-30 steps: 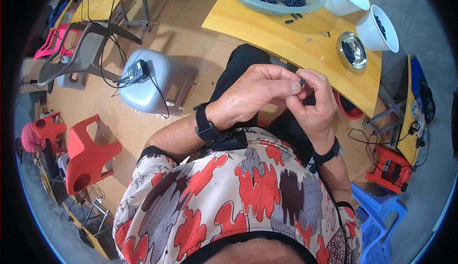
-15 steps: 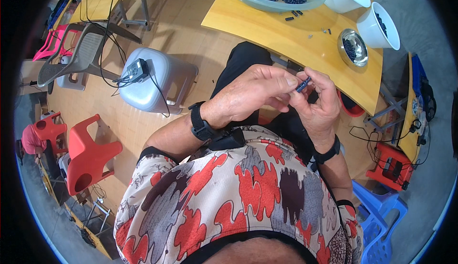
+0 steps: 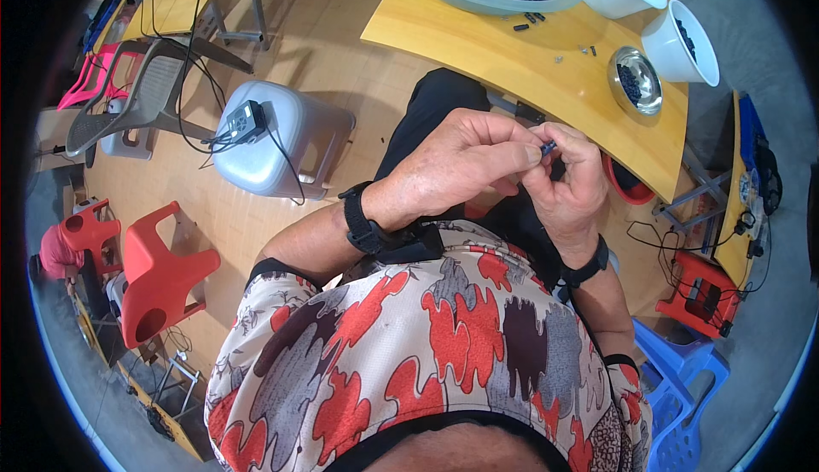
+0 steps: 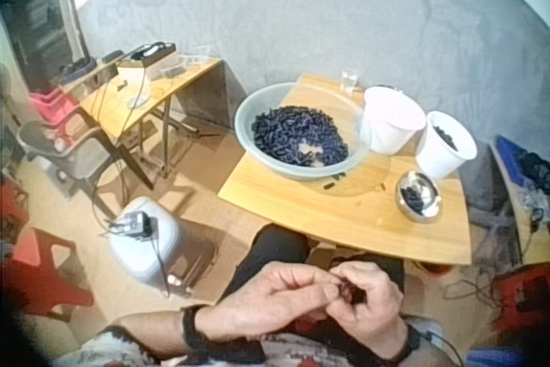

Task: The recorder is manually inspecting and sorting small blue plastic components from a large bowl into a smaller dish.

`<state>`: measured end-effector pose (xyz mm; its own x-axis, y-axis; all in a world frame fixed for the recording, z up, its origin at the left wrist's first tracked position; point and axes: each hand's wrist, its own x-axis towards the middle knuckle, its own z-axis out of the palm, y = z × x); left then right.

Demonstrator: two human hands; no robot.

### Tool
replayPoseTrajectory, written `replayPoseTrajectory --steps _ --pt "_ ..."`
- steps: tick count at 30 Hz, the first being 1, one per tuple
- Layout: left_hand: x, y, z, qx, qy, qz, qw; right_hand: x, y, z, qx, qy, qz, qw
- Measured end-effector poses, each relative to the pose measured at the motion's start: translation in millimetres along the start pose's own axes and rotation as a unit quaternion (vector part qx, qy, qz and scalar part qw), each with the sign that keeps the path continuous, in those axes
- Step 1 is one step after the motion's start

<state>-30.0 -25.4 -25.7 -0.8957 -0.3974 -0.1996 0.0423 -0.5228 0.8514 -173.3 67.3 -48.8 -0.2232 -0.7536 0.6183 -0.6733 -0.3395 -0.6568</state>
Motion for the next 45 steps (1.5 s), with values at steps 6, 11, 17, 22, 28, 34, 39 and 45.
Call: replayPoseTrajectory --steps 6,11,17,22,28,34,39,45 --pt "1 -4 1 0.004 0.009 0.029 1.0 2 2 1 -0.009 0.008 -0.03 0.999" --pt "1 -4 1 -0.009 0.014 0.032 0.999 2 1 0 -0.01 -0.005 -0.015 1.0" --pt "-1 -2 1 -0.001 0.013 0.014 1.0 11 -10 -7 -0.055 -0.048 -0.01 0.997" --pt "-3 3 2 -0.025 0.002 -0.006 1.0 5 -9 -5 0.03 -0.029 0.063 0.997" --pt "0 -2 -4 -0.032 -0.009 -0.013 0.999 -1 -4 -4 0.098 -0.04 0.109 0.988" --pt "1 -4 -6 -0.061 0.006 -0.021 0.998 15 -15 -13 0.012 -0.094 0.086 0.992" --pt "0 -5 -8 -0.047 0.021 -0.02 0.998 27 -14 -21 -0.06 -0.171 0.035 0.983" --pt "0 -6 -4 -0.011 0.04 -0.021 0.999 18 -8 -12 -0.062 -0.126 0.012 0.99"
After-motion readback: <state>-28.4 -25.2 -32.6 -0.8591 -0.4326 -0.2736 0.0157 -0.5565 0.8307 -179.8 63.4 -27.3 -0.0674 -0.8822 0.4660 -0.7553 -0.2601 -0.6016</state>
